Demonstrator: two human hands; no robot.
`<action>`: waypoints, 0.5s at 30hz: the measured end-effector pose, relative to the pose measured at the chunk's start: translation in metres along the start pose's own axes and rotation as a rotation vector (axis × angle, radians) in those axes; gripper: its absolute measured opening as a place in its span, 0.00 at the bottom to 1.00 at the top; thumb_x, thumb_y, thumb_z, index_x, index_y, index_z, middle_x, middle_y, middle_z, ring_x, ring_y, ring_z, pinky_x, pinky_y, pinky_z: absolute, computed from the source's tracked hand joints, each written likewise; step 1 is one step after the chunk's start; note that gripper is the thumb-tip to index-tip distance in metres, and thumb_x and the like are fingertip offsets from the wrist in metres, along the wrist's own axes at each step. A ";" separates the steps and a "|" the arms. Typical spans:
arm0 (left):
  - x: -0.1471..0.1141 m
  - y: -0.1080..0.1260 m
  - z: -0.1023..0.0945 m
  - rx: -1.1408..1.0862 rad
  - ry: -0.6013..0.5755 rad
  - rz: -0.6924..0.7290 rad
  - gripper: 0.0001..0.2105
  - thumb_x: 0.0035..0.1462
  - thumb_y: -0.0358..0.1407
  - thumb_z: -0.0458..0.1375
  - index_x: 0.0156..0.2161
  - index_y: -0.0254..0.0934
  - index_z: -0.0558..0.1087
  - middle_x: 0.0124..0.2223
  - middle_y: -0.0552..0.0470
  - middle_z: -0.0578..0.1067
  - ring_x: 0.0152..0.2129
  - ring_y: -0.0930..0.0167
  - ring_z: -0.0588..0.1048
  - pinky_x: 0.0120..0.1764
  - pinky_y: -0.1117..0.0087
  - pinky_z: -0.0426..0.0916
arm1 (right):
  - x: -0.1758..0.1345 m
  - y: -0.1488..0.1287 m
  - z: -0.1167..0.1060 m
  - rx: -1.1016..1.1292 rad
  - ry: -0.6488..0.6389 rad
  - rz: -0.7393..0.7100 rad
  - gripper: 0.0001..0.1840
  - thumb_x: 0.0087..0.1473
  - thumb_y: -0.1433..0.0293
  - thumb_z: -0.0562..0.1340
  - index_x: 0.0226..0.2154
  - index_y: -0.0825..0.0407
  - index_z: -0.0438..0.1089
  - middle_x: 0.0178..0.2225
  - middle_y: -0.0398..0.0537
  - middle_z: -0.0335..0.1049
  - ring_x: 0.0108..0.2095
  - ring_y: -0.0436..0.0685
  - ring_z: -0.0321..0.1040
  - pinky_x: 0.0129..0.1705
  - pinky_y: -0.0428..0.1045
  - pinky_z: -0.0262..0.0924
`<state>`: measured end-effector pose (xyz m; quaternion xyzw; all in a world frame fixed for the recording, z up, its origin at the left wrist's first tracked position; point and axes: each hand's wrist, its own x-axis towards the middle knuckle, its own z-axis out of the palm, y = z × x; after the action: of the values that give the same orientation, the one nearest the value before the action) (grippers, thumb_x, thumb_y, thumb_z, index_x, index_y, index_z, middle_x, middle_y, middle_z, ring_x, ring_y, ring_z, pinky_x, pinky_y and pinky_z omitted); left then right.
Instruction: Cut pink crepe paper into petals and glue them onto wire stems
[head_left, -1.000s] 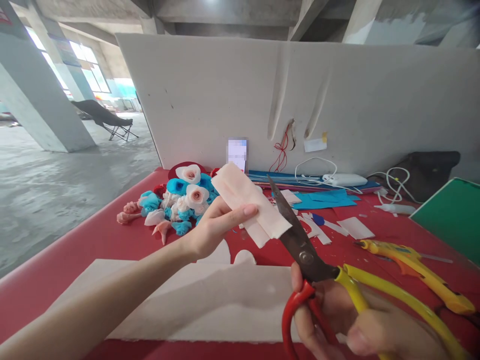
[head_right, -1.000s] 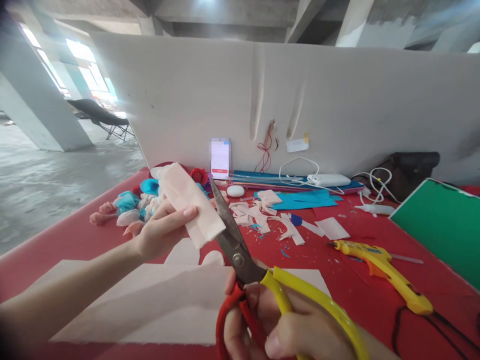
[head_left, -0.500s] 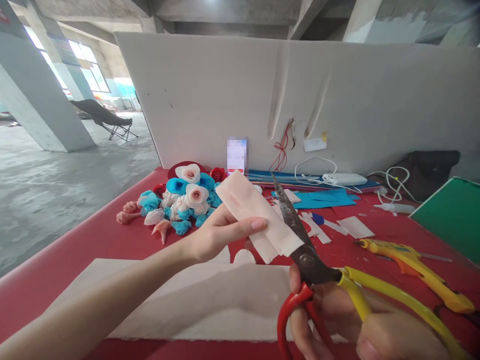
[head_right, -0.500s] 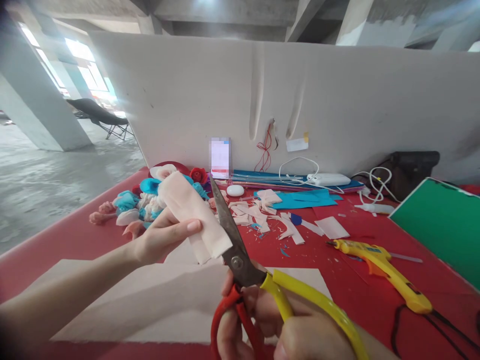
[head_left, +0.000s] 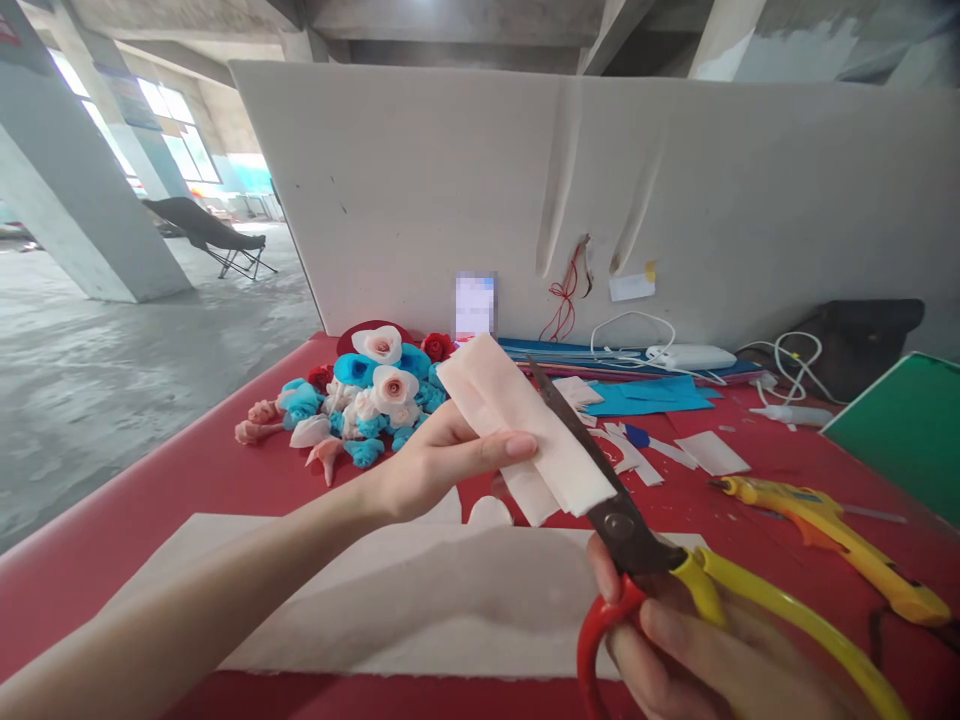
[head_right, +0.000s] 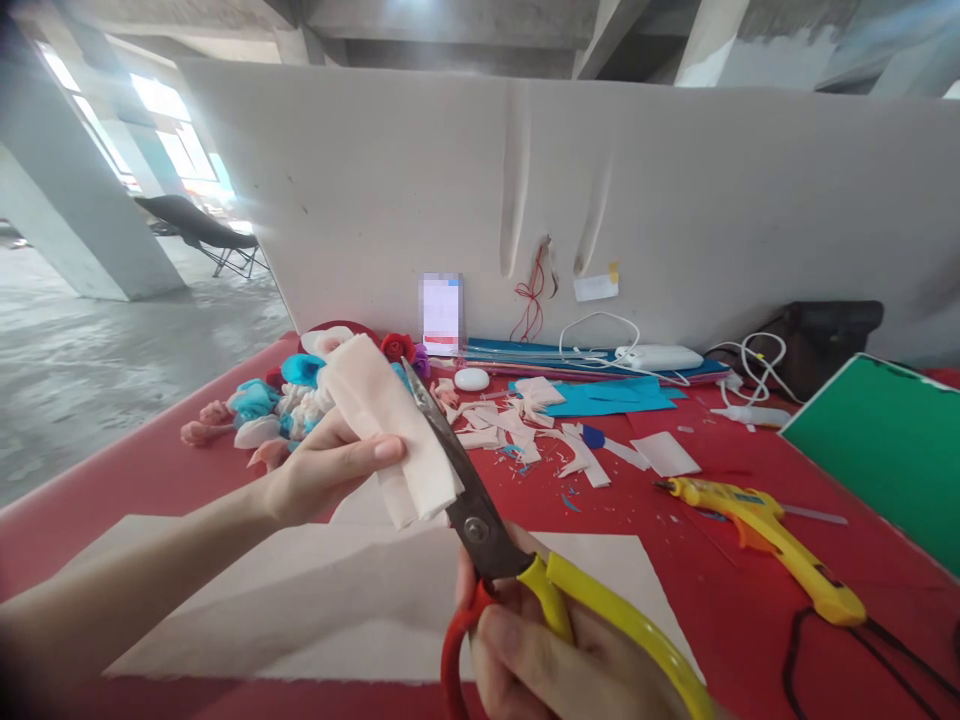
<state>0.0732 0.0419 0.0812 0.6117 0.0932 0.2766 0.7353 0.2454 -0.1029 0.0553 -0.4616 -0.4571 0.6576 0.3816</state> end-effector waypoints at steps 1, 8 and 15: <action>0.000 0.000 0.000 -0.003 0.002 -0.003 0.08 0.49 0.38 0.62 0.31 0.34 0.76 0.28 0.52 0.76 0.26 0.73 0.73 0.29 0.76 0.68 | 0.001 -0.002 0.001 0.033 -0.056 -0.011 0.18 0.50 0.56 0.58 0.20 0.54 0.64 0.18 0.40 0.54 0.21 0.46 0.51 0.25 0.41 0.52; 0.000 0.000 0.003 0.049 -0.054 -0.078 0.10 0.47 0.40 0.63 0.31 0.34 0.75 0.27 0.51 0.75 0.24 0.72 0.72 0.26 0.75 0.67 | 0.000 -0.008 0.005 0.293 -0.205 0.031 0.12 0.37 0.66 0.58 0.28 0.53 0.67 0.20 0.41 0.56 0.23 0.48 0.51 0.26 0.42 0.47; 0.000 -0.003 0.012 0.043 -0.070 -0.093 0.10 0.47 0.40 0.62 0.27 0.33 0.75 0.23 0.53 0.72 0.21 0.76 0.69 0.24 0.78 0.64 | 0.005 0.004 0.003 0.287 -0.156 -0.063 0.16 0.50 0.56 0.58 0.35 0.51 0.67 0.20 0.41 0.58 0.22 0.47 0.55 0.22 0.40 0.53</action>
<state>0.0798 0.0316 0.0808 0.6316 0.1015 0.2186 0.7369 0.2403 -0.1000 0.0502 -0.3351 -0.4010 0.7377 0.4275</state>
